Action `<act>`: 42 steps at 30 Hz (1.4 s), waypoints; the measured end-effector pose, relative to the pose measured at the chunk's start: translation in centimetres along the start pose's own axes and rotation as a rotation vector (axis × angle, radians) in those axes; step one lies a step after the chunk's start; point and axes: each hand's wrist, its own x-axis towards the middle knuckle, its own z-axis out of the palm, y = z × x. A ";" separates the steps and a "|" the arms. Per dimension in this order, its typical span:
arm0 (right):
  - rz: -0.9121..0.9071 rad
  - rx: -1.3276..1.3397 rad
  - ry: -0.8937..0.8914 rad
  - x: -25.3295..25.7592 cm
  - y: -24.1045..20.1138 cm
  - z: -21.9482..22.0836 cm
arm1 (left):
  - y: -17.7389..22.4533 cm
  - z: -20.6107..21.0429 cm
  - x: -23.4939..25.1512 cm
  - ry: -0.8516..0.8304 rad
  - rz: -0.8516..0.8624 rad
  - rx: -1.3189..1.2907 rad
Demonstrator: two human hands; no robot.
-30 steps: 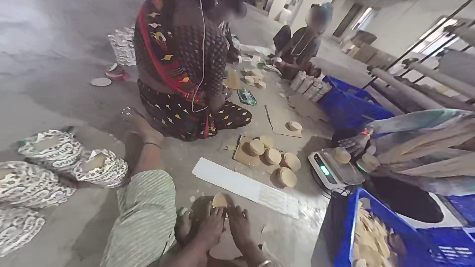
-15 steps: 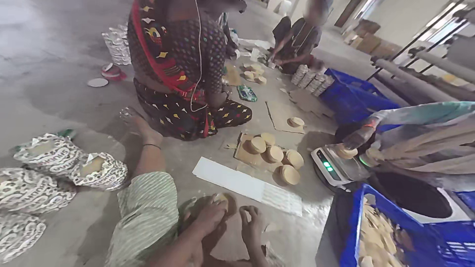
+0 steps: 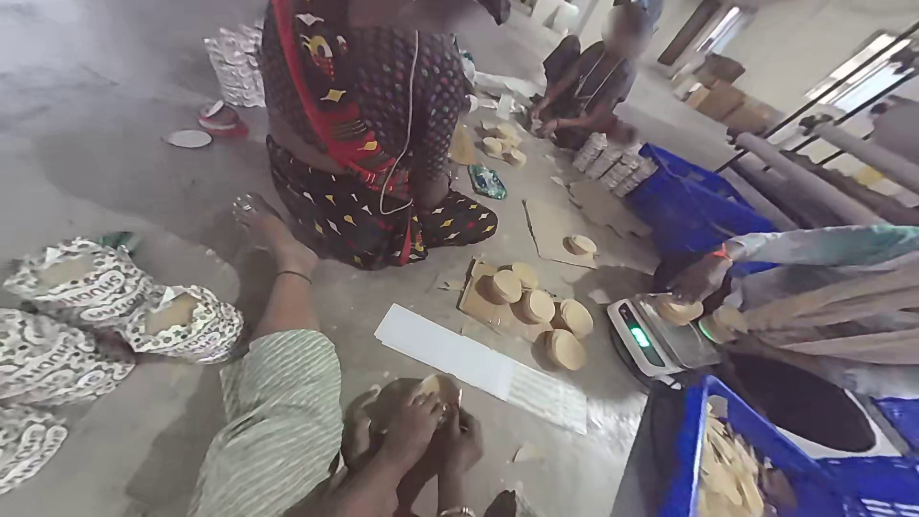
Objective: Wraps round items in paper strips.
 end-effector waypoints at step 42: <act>-0.475 -0.298 -0.452 4.3 -1.9 -1.1 | 1.0 -3.7 -2.2 -0.146 -0.174 0.052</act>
